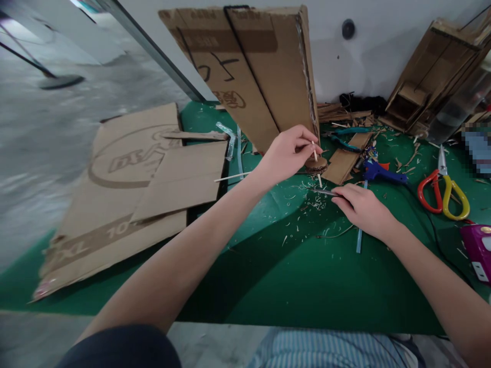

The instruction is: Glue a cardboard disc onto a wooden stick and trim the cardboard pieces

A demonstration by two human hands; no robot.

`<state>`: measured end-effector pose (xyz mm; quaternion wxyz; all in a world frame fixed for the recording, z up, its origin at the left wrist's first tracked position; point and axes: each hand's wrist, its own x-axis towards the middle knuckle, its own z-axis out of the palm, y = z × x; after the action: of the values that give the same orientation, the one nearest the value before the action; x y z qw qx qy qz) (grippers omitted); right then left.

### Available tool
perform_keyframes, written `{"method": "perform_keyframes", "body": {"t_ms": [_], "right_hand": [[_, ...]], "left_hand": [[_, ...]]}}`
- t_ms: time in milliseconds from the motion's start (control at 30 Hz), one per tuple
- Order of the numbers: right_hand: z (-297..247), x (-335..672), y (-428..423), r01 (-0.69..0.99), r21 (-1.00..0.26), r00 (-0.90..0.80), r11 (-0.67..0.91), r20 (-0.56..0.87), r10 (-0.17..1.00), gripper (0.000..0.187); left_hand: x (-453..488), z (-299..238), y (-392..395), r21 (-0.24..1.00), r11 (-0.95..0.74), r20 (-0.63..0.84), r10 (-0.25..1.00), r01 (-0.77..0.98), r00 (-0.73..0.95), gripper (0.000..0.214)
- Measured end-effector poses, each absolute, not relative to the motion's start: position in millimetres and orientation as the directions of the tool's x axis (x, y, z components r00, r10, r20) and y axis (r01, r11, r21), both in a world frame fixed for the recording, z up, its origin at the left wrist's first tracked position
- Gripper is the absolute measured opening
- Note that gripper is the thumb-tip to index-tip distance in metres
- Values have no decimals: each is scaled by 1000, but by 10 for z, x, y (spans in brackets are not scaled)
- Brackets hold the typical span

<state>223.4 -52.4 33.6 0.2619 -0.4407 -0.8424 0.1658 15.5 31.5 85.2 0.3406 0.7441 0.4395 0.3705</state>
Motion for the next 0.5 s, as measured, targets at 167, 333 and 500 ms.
{"method": "perform_keyframes", "body": {"t_ms": [167,333,500], "right_hand": [[351,2271,-543,571,-617,-522,541,236,820,51],[358,2245,-564,611,-666,-424,428,181,887,47],[403,2203,-594,586,-710,-318,389,240,917,27]], "left_hand": [[107,872,347,812,-393,258,905,431,340,15],[14,965,360,733,-403,247,908,548,338,19],[-102,1032,385,626,-436,136,877,646,460,19]]}}
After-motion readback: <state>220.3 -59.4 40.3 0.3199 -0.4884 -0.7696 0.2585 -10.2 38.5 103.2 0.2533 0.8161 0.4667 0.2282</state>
